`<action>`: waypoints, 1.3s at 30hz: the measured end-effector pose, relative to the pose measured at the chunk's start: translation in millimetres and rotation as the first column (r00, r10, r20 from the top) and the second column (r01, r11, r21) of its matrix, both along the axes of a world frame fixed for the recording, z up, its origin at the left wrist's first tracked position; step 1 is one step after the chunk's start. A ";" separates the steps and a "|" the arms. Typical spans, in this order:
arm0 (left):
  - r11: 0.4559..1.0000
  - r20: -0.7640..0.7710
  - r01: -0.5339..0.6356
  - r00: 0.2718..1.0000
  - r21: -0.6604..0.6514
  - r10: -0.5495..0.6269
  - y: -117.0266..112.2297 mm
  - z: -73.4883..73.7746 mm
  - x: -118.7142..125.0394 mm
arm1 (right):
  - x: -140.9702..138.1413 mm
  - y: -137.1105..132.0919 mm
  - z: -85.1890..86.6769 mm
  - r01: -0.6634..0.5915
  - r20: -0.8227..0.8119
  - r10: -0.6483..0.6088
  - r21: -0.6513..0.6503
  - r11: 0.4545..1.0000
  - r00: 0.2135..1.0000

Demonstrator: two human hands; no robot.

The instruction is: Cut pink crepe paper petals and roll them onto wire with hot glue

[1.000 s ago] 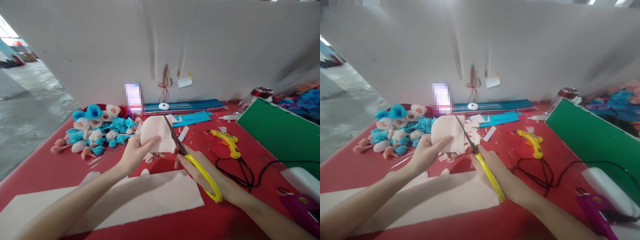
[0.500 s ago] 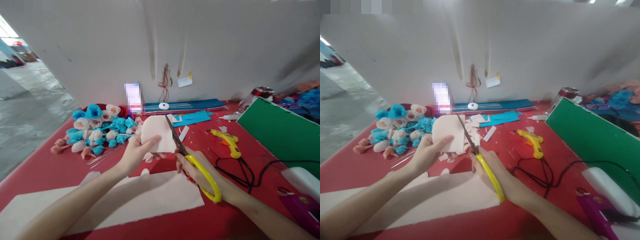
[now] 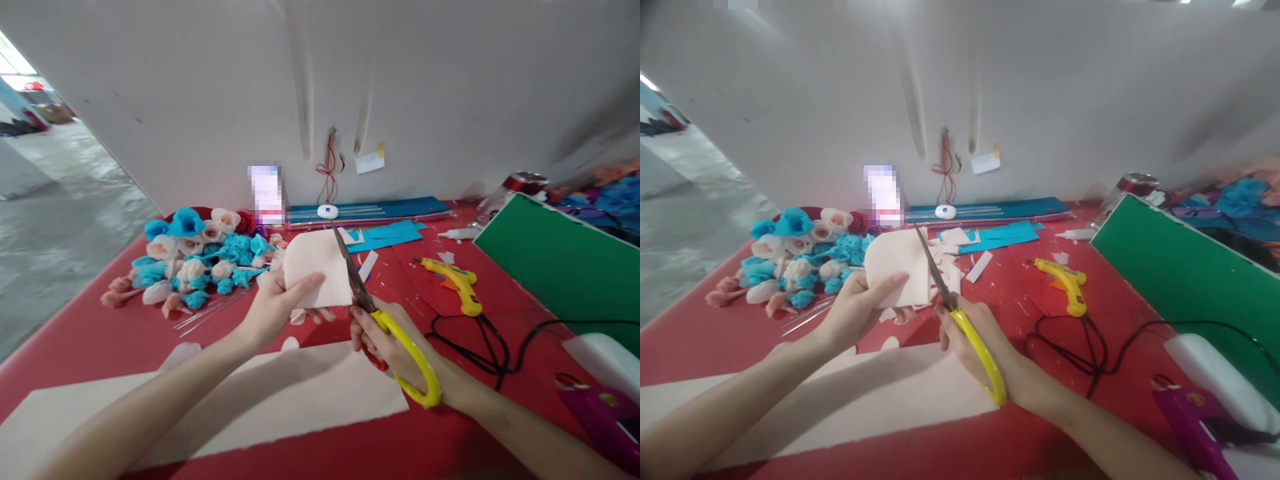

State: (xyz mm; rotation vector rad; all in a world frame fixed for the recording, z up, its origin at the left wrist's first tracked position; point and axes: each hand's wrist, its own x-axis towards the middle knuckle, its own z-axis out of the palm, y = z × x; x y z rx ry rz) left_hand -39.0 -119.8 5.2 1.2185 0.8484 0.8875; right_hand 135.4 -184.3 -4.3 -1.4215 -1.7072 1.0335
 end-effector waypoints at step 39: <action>0.989 0.011 -0.139 0.990 0.058 0.139 15.9 3.0 -7.5 | 2.4 6.5 -33.6 -0.014 -0.272 -0.048 -0.220 0.975 0.961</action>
